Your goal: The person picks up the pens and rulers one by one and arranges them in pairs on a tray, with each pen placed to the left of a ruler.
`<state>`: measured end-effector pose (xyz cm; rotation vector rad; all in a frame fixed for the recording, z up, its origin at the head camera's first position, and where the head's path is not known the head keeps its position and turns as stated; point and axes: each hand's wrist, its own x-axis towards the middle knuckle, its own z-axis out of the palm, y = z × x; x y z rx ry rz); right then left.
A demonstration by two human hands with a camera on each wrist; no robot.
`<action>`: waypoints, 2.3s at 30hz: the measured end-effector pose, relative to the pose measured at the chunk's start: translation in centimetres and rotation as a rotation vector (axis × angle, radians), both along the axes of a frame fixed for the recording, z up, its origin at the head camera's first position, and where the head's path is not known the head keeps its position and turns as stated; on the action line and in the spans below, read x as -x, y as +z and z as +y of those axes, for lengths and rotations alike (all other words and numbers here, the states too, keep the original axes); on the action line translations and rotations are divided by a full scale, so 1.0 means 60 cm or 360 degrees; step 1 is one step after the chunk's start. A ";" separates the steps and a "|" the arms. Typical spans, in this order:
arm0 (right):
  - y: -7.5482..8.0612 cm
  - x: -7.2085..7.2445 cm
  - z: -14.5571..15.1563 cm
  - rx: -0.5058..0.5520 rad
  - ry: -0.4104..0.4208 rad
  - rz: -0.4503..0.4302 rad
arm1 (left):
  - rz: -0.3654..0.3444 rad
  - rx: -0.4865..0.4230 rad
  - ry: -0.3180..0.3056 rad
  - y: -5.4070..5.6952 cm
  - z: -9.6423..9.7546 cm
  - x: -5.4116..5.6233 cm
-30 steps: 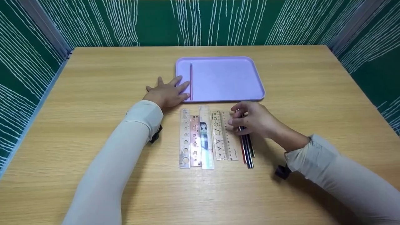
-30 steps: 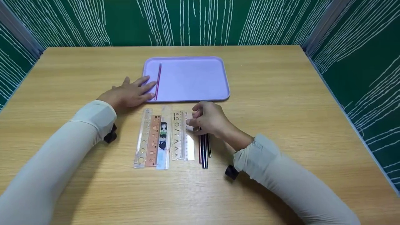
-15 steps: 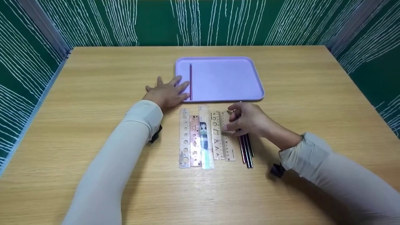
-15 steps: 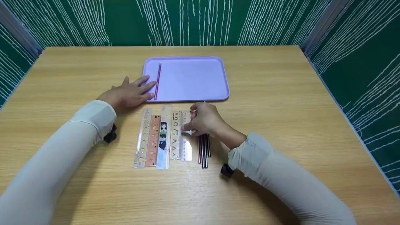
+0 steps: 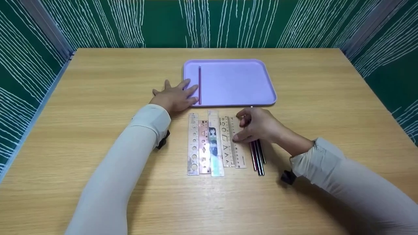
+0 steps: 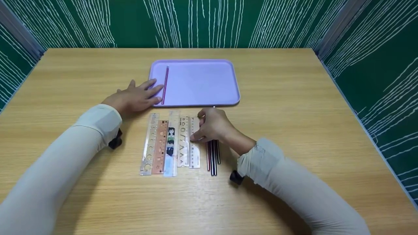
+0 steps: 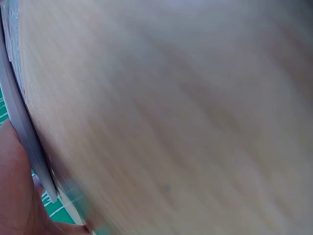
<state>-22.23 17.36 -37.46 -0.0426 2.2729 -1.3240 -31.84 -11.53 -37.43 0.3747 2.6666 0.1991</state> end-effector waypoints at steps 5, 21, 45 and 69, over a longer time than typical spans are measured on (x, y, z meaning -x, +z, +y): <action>-0.001 -0.001 0.000 -0.0141 0.0050 0.0087 | 0.0001 -0.0004 0.0004 -0.002 -0.001 -0.001; 0.000 -0.002 0.000 -0.0494 0.0228 0.0387 | -0.0005 -0.0018 0.0010 0.000 0.001 -0.002; 0.009 -0.012 0.004 0.0058 0.0034 -0.0003 | -0.0006 -0.0018 0.0000 -0.004 0.001 -0.004; -0.006 -0.004 0.017 0.0526 -0.0047 -0.0048 | -0.0014 -0.0017 0.0023 0.003 0.004 -0.005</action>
